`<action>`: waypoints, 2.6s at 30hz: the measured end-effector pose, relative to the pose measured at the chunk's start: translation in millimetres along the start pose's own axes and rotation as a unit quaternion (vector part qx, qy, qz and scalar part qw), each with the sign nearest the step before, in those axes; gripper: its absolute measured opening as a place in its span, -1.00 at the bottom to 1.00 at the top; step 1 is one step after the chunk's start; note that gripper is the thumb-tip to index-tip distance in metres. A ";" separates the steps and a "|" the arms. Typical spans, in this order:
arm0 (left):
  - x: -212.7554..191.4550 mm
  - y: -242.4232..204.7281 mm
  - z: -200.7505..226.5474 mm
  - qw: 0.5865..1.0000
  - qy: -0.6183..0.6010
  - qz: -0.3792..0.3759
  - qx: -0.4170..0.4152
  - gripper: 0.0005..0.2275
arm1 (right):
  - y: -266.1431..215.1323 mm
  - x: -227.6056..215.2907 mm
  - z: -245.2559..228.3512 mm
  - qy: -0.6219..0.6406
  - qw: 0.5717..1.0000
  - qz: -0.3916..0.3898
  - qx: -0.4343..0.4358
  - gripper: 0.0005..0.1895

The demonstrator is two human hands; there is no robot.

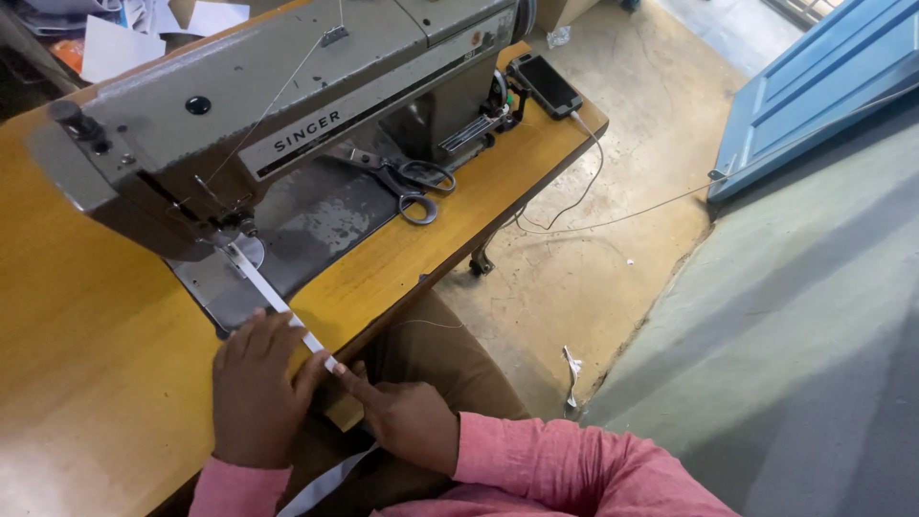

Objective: The person uses a sewing machine to stitch a white strip of material onto the edge of various printed paper sheets. They repeatedly pick up sheets from a stack, align them with the strip under the needle, sew along the edge, and then place the finished sheets aside.

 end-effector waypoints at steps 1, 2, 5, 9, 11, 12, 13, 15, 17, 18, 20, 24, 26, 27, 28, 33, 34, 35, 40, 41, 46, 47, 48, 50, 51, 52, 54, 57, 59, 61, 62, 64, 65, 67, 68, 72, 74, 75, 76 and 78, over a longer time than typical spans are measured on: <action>0.8 5.0 -3.8 1.000 0.001 -0.001 -0.002 -0.66 | -1.1 2.7 2.3 0.001 1.000 -0.001 -0.001 -0.25; 1.4 9.9 -8.1 1.000 0.010 0.007 0.003 -0.58 | -2.0 5.6 4.3 -0.014 1.000 0.008 -0.005 -0.28; 2.6 17.5 -15.8 1.000 0.021 0.015 0.004 -0.49 | -3.5 6.4 6.5 -0.029 1.000 0.002 -0.012 -0.25; 1.9 15.6 -14.9 0.998 -0.019 0.043 0.033 -0.57 | -8.0 19.6 16.3 -0.061 0.998 -0.026 -0.014 -0.31; -3.2 8.9 -5.7 0.997 -0.050 0.052 0.032 -0.59 | -3.6 7.6 6.8 -0.037 0.999 -0.021 -0.024 -0.33; -5.9 7.4 -3.2 0.992 -0.089 0.067 0.051 -0.61 | 1.8 2.5 3.0 -0.026 0.999 -0.002 -0.022 -0.35; -3.4 2.5 0.2 0.994 -0.079 0.064 0.027 -0.61 | 5.6 -1.0 -2.0 -0.012 0.999 -0.019 -0.036 -0.35; 1.2 -5.8 6.2 0.993 -0.081 0.078 0.021 -0.53 | 14.1 -9.7 -12.7 -0.077 0.994 0.058 -0.056 -0.51; 6.7 -15.6 6.3 0.994 -0.062 0.084 0.007 -0.54 | 10.9 -7.8 -12.1 -0.051 0.997 0.037 -0.048 -0.46; 11.6 -16.1 7.1 0.994 -0.053 0.090 0.015 -0.55 | 11.2 -8.2 -8.1 -0.038 0.999 0.028 -0.027 -0.40; 15.4 -18.9 4.6 0.995 -0.049 0.088 0.005 -0.54 | 10.5 -7.3 -9.4 -0.021 0.999 0.017 -0.017 -0.41; 22.9 -17.7 0.9 0.995 -0.061 0.081 0.007 -0.55 | 19.4 -16.9 -24.8 -0.036 0.999 0.020 0.010 -0.47; 22.4 -14.1 -3.1 0.995 -0.066 0.078 -0.002 -0.55 | 21.5 -18.5 -25.2 -0.024 0.999 0.024 0.016 -0.45; 22.9 -13.3 -3.9 0.994 -0.073 0.076 -0.012 -0.55 | 21.7 -20.2 -24.6 -0.013 0.999 0.026 0.021 -0.43; 19.4 -12.6 -4.8 0.994 -0.072 0.077 -0.016 -0.55 | 21.4 -19.6 -23.7 -0.013 0.999 0.023 0.018 -0.43; 22.4 -4.0 -16.0 0.997 -0.057 0.057 -0.016 -0.58 | 33.1 -30.2 -42.8 -0.044 0.998 0.036 0.022 -0.47; 20.5 1.8 -19.6 0.997 -0.054 0.060 -0.015 -0.58 | 38.5 -29.8 -42.8 -0.044 0.998 0.039 0.018 -0.47; 19.8 2.5 -19.4 0.996 -0.062 0.059 -0.020 -0.58 | 38.0 -30.6 -44.1 -0.049 0.998 0.041 0.022 -0.47; 22.0 9.6 -28.8 0.997 -0.040 0.064 -0.017 -0.58 | 38.0 -21.8 -32.6 -0.063 0.997 0.042 0.017 -0.42; 21.3 11.4 -30.0 0.998 -0.035 0.057 -0.022 -0.59 | 44.0 -26.9 -40.7 -0.049 0.998 0.043 0.021 -0.43; 19.0 22.7 -35.5 0.997 -0.034 0.062 -0.026 -0.65 | 53.2 -25.8 -43.8 -0.048 0.998 0.044 0.026 -0.43; 18.7 23.9 -36.4 0.997 -0.026 0.066 -0.028 -0.65 | 54.0 -24.3 -42.0 -0.044 0.998 0.043 0.033 -0.44; 18.3 25.1 -37.6 0.997 -0.018 0.070 -0.029 -0.65 | 54.8 -22.7 -40.3 -0.041 0.997 0.042 0.040 -0.44; 20.4 24.4 -38.1 0.997 -0.022 0.072 -0.029 -0.64 | 54.1 -24.1 -43.6 -0.046 0.997 0.037 0.041 -0.44; 19.4 30.2 -42.6 0.996 -0.018 0.081 -0.023 -0.62 | 60.2 -23.5 -43.8 -0.051 0.997 0.043 0.037 -0.44; 18.4 35.6 -46.9 0.996 -0.015 0.084 -0.021 -0.62 | 66.3 -21.4 -42.6 -0.050 0.997 0.047 0.034 -0.44; 21.6 32.3 -45.8 0.996 -0.013 0.075 -0.038 -0.66 | 63.6 -20.6 -42.4 -0.045 0.997 0.040 0.041 -0.40; 26.6 33.6 -47.0 0.995 -0.022 0.086 -0.043 -0.65 | 61.7 -18.9 -40.0 -0.043 0.997 0.035 0.047 -0.38; 36.6 35.0 -52.1 0.994 -0.016 0.100 -0.043 -0.63 | 57.3 -13.3 -33.7 -0.035 0.998 0.027 0.046 -0.39; 41.4 35.5 -54.2 0.992 -0.006 0.114 -0.044 -0.60 | 54.9 -12.7 -32.5 -0.024 0.999 0.019 0.043 -0.40; 42.0 35.7 -53.6 0.992 -0.015 0.117 -0.048 -0.59 | 54.4 -14.7 -33.8 -0.002 0.999 0.004 0.054 -0.42; 44.3 33.1 -55.1 0.990 -0.014 0.123 -0.064 -0.58 | 50.4 -17.5 -37.0 0.027 0.998 -0.018 0.053 -0.43; 45.4 32.6 -58.2 0.991 -0.021 0.117 -0.058 -0.57 | 48.3 -17.8 -38.6 0.009 0.998 -0.018 0.066 -0.43; 30.9 31.3 -71.9 0.991 -0.020 0.117 -0.061 -0.55 | 41.2 -13.2 -32.1 -0.005 0.998 -0.020 0.067 -0.42; 15.4 30.8 -81.8 0.990 -0.046 0.122 -0.051 -0.60 | 37.3 -8.0 -23.5 0.012 0.999 -0.023 0.044 -0.44; -27.5 17.2 -164.6 0.969 -0.016 0.206 -0.138 -0.83 | 31.2 1.3 -14.2 0.011 1.000 -0.015 0.021 -0.48; -59.6 5.0 -232.1 0.961 0.031 0.239 -0.134 -0.81 | 31.6 4.1 -14.2 0.006 0.999 -0.024 0.041 -0.47; -75.1 -2.5 -265.1 0.953 0.072 0.267 -0.128 -0.73 | 31.3 5.5 -13.4 -0.002 0.997 -0.034 0.068 -0.47; -88.1 -11.0 -298.9 0.951 0.076 0.270 -0.130 -0.73 | 31.6 7.3 -12.7 -0.001 0.997 -0.034 0.062 -0.47; -110.7 -26.5 -366.6 0.939 0.190 0.229 -0.174 -0.67 | 31.4 10.7 -10.5 -0.007 0.997 -0.031 0.077 -0.44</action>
Point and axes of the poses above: each hand's wrist, its own y-axis towards the middle knuckle, its own x-axis out of the palm, z = x × y, the point moved 1 cm from there along y, towards the middle knuckle, and after that the axes turned 4 degrees about -y, right-handed, at the moved point
